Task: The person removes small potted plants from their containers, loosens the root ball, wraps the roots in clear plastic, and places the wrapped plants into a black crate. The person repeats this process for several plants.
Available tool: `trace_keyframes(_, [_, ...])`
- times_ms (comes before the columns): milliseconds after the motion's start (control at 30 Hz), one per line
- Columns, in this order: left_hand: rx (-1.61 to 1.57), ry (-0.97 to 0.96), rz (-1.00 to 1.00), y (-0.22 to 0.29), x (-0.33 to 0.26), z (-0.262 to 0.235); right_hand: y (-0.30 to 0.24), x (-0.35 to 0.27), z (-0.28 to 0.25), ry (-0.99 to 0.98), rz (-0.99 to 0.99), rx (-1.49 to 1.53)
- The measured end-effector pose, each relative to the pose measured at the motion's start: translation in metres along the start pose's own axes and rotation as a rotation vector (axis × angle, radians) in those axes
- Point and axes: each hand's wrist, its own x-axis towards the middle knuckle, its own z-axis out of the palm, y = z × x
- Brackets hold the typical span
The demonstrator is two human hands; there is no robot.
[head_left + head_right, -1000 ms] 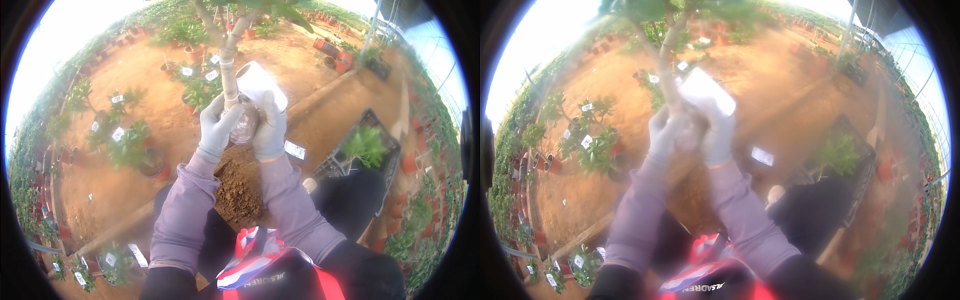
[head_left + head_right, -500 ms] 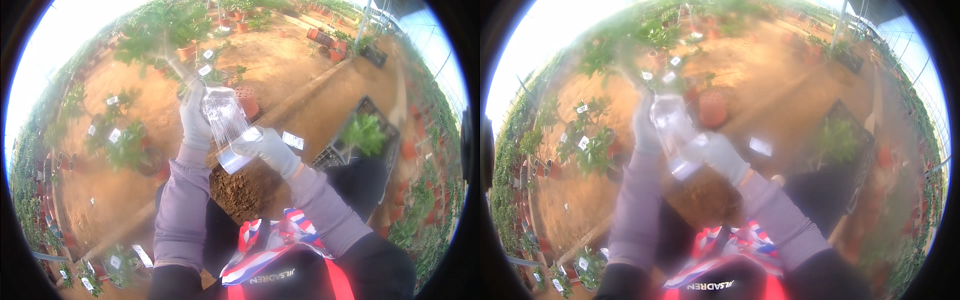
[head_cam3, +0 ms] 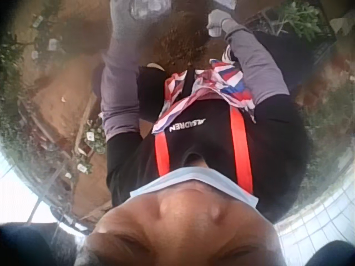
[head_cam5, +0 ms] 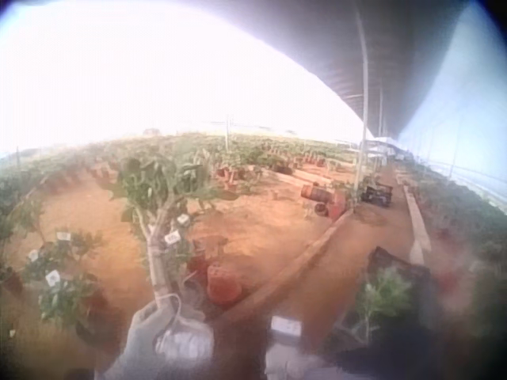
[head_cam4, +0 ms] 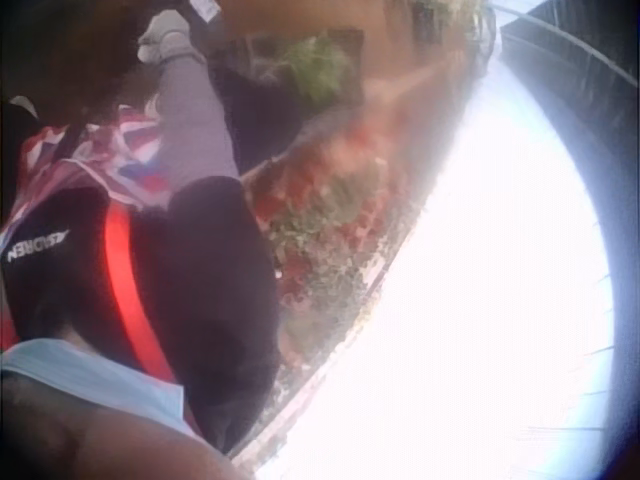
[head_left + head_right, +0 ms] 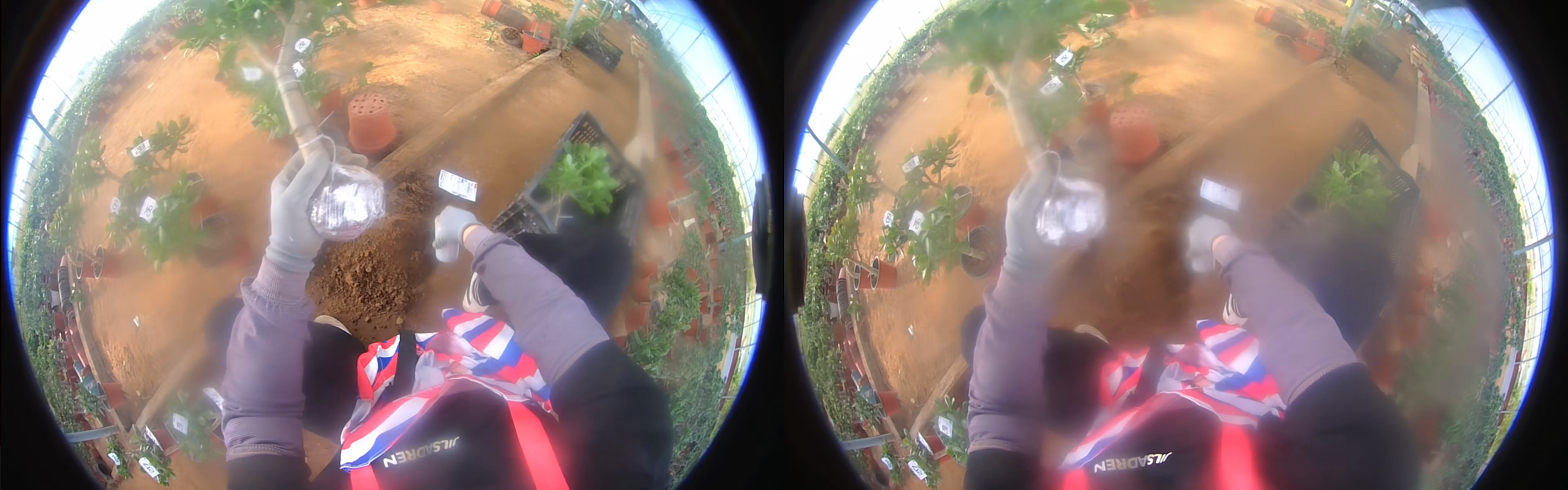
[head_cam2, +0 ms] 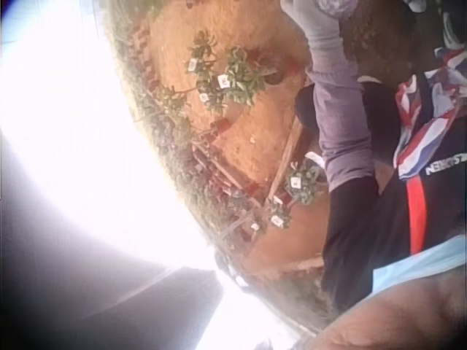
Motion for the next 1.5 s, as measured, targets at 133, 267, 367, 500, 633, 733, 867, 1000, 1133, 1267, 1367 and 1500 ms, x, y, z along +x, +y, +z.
trace_keyframes(133, [0.188, 0.087, 0.074, 0.015, -0.008, 0.012, -0.001, -0.023, 0.066, -0.187, -0.181, 0.18])
trace_keyframes(267, [0.461, 0.232, 0.243, 0.021, -0.016, 0.029, 0.04, 0.008, 0.06, -0.179, 0.112, 0.596])
trace_keyframes(367, [0.44, 0.324, 0.181, 0.02, -0.007, 0.032, 0.084, 0.066, 0.058, 0.101, 0.563, 1.826])
trace_keyframes(500, [0.326, 0.403, 0.073, 0.014, 0.005, 0.023, 0.112, 0.143, 0.106, 0.391, 0.886, 2.729])
trace_keyframes(633, [0.427, 0.375, 0.198, 0.005, 0.01, 0.007, 0.117, 0.204, 0.163, 0.668, 0.837, 2.975])
trace_keyframes(733, [0.525, 0.271, 0.23, 0.0, 0.013, -0.002, 0.121, 0.222, 0.174, 0.904, 0.529, 2.523])
trace_keyframes(867, [0.807, 0.171, 0.426, -0.006, 0.027, -0.001, 0.11, 0.2, 0.138, 1.052, 0.711, 2.122])
trace_keyframes(1000, [0.787, 0.117, 0.472, -0.01, 0.028, 0.018, 0.082, 0.142, 0.088, 1.072, 0.567, 2.352])
trace_keyframes(1133, [0.203, 0.138, 0.077, -0.007, 0.02, 0.034, 0.08, 0.111, 0.069, 0.624, 0.555, 2.925])
trace_keyframes(1267, [0.273, 0.125, 0.026, -0.002, 0.019, 0.035, 0.094, 0.14, 0.091, 0.596, 0.668, 3.035])
trace_keyframes(1367, [0.509, 0.111, 0.166, -0.005, 0.022, 0.031, 0.102, 0.185, 0.122, 0.831, 0.888, 2.898])
trace_keyframes(1500, [0.546, 0.133, 0.081, -0.01, 0.025, 0.029, 0.127, 0.232, 0.156, 0.96, 1.084, 2.727])
